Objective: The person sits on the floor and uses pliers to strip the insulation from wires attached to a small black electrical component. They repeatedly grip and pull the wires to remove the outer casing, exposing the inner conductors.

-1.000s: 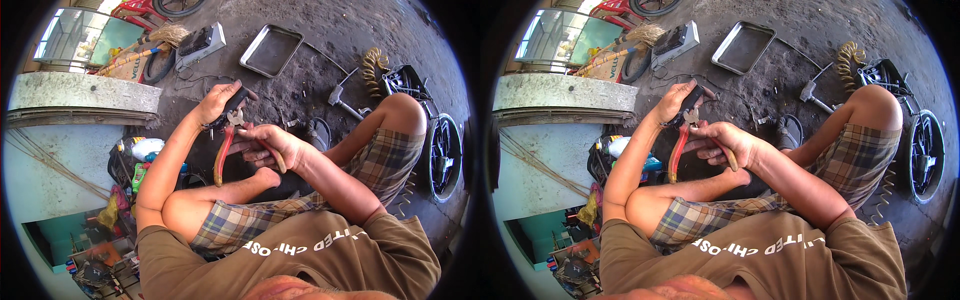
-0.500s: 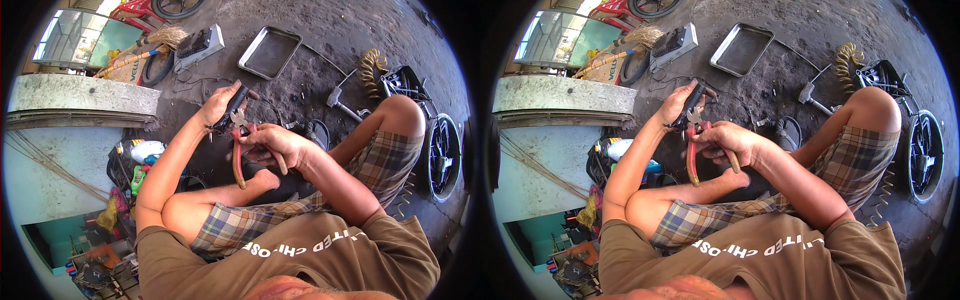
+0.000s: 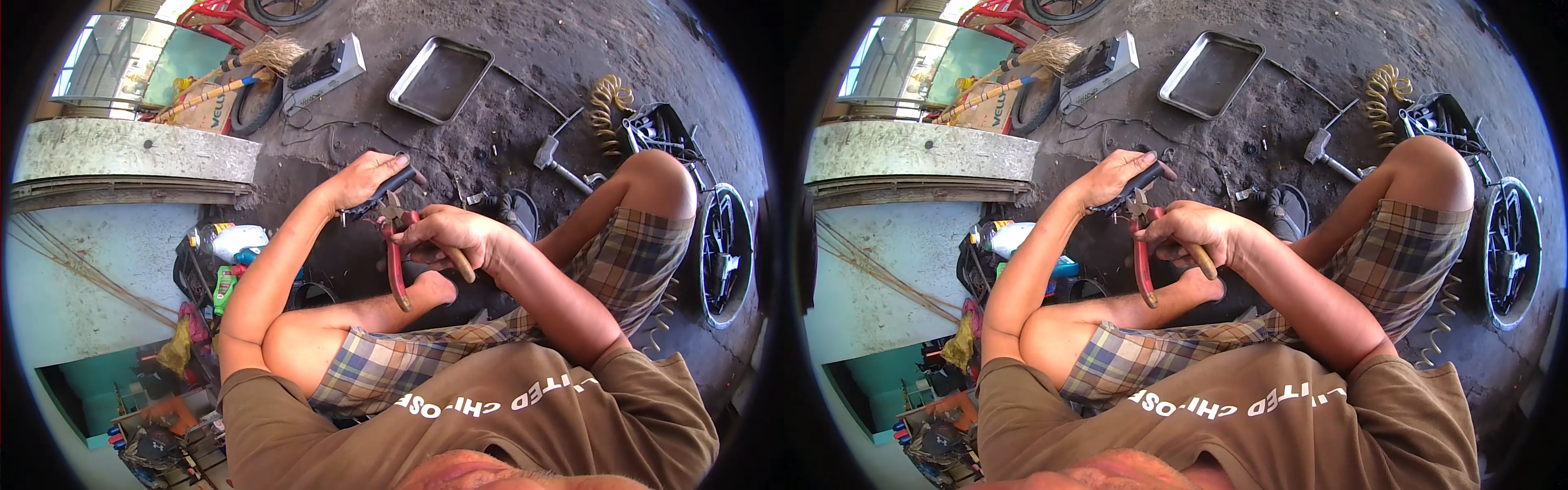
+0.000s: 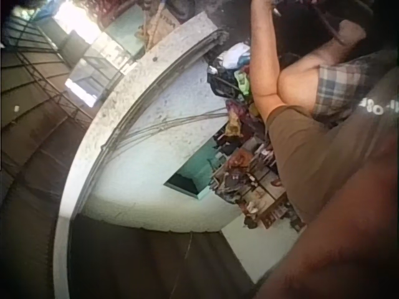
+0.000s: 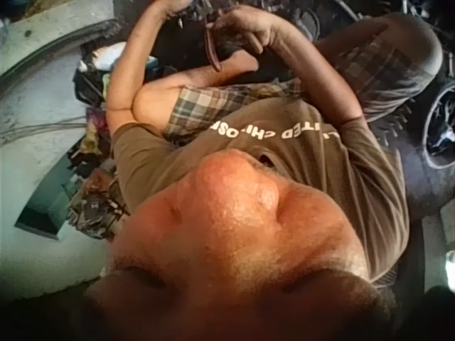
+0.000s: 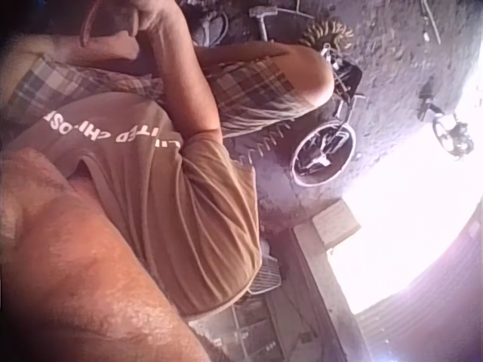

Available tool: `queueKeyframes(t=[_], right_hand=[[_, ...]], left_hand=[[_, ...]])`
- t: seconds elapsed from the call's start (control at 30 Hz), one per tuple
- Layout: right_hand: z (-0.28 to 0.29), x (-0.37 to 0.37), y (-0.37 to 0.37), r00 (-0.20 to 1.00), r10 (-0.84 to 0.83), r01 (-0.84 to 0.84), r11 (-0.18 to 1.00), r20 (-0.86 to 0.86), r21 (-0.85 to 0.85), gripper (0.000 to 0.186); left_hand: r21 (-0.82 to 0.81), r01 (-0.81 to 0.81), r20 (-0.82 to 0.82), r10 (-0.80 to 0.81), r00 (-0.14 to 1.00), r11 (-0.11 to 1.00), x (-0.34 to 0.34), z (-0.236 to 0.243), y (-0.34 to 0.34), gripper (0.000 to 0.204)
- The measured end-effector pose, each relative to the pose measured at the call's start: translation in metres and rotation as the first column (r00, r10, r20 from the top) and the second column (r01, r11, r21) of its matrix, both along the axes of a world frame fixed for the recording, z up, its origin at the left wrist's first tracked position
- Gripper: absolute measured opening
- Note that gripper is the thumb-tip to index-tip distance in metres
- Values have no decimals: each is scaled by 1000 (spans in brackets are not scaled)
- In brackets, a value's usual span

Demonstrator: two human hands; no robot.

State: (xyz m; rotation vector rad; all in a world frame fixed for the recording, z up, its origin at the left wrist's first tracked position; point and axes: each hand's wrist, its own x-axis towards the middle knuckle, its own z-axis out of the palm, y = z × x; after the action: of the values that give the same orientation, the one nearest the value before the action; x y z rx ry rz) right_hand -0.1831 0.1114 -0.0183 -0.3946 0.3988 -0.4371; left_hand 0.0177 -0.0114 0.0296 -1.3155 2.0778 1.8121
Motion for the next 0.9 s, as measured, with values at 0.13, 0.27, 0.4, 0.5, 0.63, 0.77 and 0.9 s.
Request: queueKeyframes(t=[0.13,0.27,0.4,0.5,0.63,0.77,0.9], right_hand=[[-5,20,4,946,-42,-7,989,-322,-149,14],[-19,32,8,908,-137,51,974,-396,-221,10],[-17,16,2,959,-30,-7,991,-282,-131,17],[-10,26,11,898,-205,82,947,-389,-310,20],[-18,32,13,850,-324,114,882,-415,-457,25],[-15,38,15,843,-348,106,856,-410,-507,36],[-14,39,15,832,-373,122,846,-411,-519,42]], left_hand=[[-94,122,98,-113,989,988,8,-22,-6,55],[-152,177,132,-157,979,972,-2,-22,0,55],[-86,78,60,-73,996,993,-2,-16,0,55],[17,-18,34,17,999,1000,0,-10,-2,55],[15,-60,-17,60,998,998,-2,-6,-6,57],[118,-174,-37,179,983,978,-4,4,-2,58],[62,-183,-97,189,977,981,-6,-2,-6,59]])
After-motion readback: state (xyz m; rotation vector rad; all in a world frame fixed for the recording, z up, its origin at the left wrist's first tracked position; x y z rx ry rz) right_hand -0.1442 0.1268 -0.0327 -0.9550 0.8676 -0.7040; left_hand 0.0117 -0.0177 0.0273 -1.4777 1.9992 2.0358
